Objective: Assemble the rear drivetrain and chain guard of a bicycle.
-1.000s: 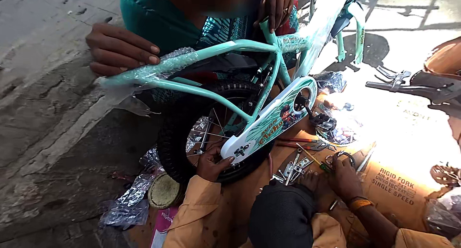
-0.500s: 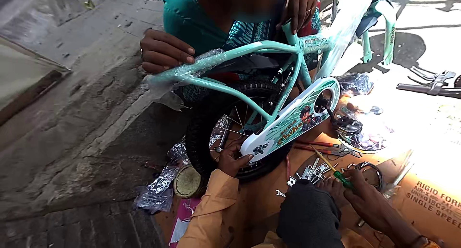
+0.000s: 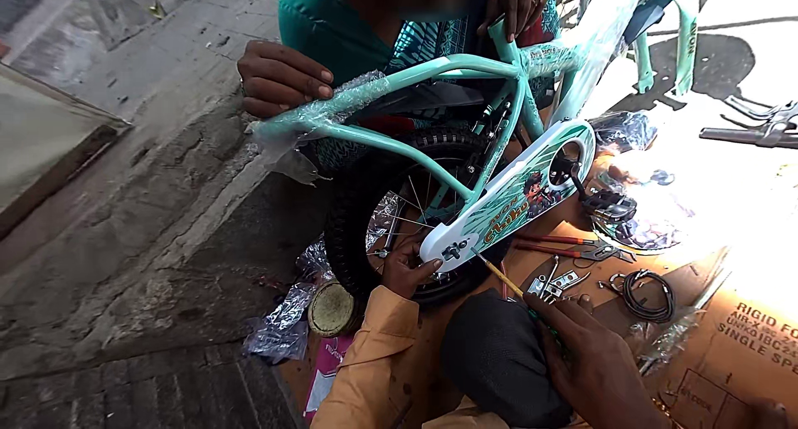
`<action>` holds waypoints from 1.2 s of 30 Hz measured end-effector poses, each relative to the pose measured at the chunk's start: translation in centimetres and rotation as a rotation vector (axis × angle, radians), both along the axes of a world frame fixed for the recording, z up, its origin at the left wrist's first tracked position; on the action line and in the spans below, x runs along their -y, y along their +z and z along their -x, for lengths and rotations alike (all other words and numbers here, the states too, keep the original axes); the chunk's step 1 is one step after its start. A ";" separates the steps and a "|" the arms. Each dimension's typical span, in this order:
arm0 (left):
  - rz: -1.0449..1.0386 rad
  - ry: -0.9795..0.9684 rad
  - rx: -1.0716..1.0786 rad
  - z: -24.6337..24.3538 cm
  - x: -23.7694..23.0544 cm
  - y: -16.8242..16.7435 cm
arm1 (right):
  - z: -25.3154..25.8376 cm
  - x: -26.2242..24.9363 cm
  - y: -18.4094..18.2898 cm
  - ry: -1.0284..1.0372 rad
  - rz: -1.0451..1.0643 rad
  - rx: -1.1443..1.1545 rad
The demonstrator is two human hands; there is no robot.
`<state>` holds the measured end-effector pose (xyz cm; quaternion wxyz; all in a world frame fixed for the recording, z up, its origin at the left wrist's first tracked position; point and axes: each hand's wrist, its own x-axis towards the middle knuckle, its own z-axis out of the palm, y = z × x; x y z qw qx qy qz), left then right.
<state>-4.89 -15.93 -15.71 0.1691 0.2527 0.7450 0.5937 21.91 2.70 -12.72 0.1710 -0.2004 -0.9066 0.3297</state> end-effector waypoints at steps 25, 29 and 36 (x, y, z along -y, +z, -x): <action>0.016 -0.023 -0.032 0.2 0.1 -0.1 | 1.8 0.2 0.1 0.040 0.014 0.054; 0.025 -0.005 -0.028 0.2 0.1 -0.1 | 2.4 0.1 1.2 0.018 0.038 0.112; 0.007 -0.010 -0.012 0.2 0.1 0.0 | 3.8 -3.6 2.9 -0.007 0.891 0.357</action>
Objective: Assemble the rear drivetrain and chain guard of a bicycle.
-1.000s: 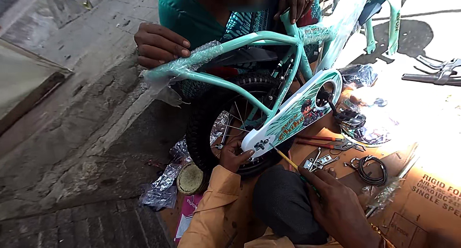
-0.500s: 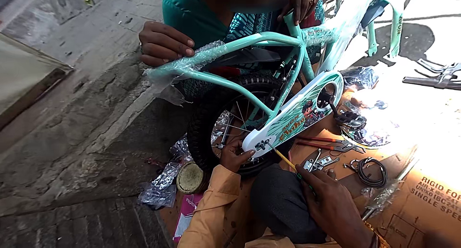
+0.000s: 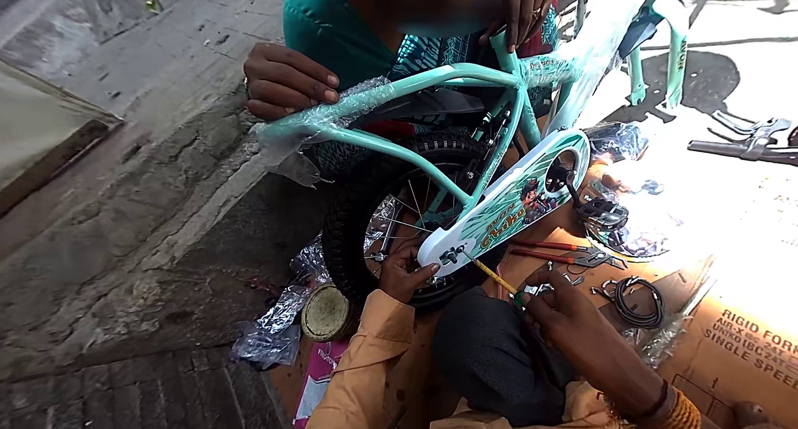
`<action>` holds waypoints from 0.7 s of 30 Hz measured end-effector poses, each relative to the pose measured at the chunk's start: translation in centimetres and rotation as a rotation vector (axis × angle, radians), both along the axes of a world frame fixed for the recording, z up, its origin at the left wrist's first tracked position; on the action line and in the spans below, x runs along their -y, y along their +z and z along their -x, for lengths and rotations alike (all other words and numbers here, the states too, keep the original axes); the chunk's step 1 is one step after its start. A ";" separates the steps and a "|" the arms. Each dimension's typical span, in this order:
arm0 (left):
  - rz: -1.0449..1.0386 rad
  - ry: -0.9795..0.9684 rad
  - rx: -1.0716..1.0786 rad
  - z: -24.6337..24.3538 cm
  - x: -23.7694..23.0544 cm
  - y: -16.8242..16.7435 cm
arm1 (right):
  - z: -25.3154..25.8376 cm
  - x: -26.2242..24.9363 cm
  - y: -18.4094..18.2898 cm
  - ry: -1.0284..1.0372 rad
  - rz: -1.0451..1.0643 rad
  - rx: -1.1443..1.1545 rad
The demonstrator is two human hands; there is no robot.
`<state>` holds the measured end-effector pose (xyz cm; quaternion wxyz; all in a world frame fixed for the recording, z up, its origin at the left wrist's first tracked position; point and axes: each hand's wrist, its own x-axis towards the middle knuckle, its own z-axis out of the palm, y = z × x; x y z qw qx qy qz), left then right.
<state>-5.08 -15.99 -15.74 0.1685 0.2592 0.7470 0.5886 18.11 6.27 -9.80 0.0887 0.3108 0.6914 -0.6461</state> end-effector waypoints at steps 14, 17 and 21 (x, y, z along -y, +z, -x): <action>0.017 0.019 0.011 0.0 -0.2 0.0 | 0.7 0.4 0.2 0.107 -0.201 0.065; 0.019 0.026 0.018 0.1 -0.3 0.1 | 0.5 1.4 0.8 0.112 -0.696 0.047; 0.012 0.019 0.013 0.1 -0.1 0.0 | 0.4 2.4 0.1 0.093 -0.692 0.041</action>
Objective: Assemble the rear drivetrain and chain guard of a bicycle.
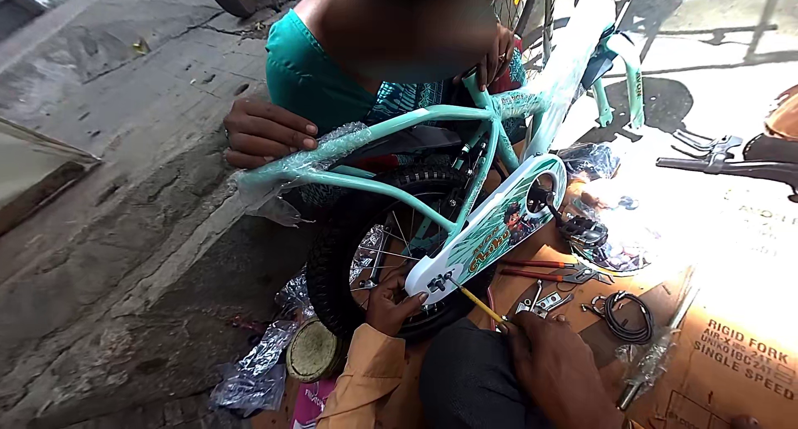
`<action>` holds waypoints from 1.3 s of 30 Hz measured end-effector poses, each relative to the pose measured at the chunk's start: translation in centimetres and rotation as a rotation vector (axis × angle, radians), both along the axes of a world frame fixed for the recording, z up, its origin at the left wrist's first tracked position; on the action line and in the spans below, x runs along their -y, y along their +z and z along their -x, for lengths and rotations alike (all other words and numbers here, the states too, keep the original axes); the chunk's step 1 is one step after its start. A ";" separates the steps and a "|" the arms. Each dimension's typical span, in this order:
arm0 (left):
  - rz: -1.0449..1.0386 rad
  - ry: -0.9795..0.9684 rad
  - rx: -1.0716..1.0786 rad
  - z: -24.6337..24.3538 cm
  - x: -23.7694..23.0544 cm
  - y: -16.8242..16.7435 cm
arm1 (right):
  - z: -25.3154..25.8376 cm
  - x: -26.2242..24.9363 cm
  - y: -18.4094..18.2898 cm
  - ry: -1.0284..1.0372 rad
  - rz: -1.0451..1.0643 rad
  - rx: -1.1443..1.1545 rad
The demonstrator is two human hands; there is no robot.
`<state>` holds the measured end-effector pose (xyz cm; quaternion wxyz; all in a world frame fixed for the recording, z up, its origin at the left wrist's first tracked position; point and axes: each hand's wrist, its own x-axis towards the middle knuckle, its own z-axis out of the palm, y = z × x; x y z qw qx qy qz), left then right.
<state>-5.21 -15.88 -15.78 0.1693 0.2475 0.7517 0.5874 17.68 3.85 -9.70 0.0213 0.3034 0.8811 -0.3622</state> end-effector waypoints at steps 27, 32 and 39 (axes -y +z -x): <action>0.035 0.001 0.005 -0.1 0.1 0.2 | -0.2 0.8 0.1 0.103 -0.441 -0.225; 0.040 0.007 0.008 -0.1 0.1 0.1 | -0.2 1.0 0.1 0.089 -0.491 -0.243; 0.016 -0.009 0.000 0.2 0.3 -0.2 | 0.3 -0.3 1.4 0.074 0.009 0.043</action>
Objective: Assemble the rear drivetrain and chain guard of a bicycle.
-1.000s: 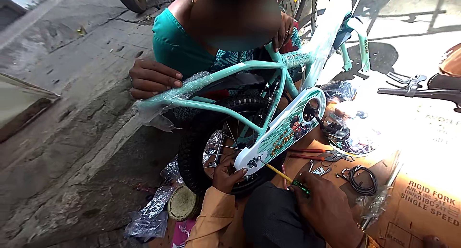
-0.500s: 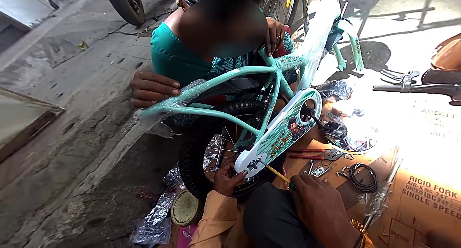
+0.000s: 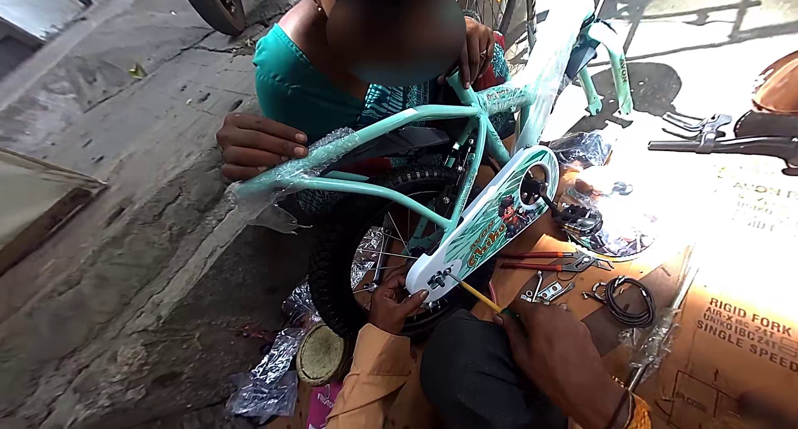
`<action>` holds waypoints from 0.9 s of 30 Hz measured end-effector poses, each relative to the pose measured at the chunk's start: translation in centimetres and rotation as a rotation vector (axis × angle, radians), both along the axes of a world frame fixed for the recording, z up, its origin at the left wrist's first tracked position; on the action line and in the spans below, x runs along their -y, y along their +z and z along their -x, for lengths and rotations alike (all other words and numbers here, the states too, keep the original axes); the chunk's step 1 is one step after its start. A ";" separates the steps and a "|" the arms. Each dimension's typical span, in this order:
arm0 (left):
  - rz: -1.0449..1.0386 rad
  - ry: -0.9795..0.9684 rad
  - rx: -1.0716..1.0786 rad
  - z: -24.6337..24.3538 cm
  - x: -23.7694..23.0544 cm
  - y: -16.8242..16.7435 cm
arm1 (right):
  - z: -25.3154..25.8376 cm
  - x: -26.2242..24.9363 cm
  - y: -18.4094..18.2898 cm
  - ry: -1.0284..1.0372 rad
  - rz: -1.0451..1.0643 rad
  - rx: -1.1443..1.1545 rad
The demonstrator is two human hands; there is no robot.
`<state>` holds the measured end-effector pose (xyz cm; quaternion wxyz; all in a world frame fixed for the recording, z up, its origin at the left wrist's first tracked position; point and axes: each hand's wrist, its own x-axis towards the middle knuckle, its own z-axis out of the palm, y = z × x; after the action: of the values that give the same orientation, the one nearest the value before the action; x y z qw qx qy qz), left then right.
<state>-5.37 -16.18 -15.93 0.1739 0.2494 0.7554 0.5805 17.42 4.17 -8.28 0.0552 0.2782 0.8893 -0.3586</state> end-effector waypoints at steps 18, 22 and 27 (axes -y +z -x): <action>-0.047 -0.001 0.048 -1.0 -0.6 0.7 | 0.6 -2.1 0.3 0.053 0.409 0.130; 0.140 0.045 -0.113 -2.5 -1.5 1.5 | 0.1 -1.0 0.8 0.034 -0.028 0.033; 0.549 0.213 -0.437 -4.5 -3.2 1.2 | -0.2 -0.2 -0.4 0.008 -0.049 -0.019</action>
<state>-0.88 -12.98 -14.74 0.0076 0.2316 0.9240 0.3041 17.62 4.33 -8.72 0.0411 0.2726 0.8995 -0.3390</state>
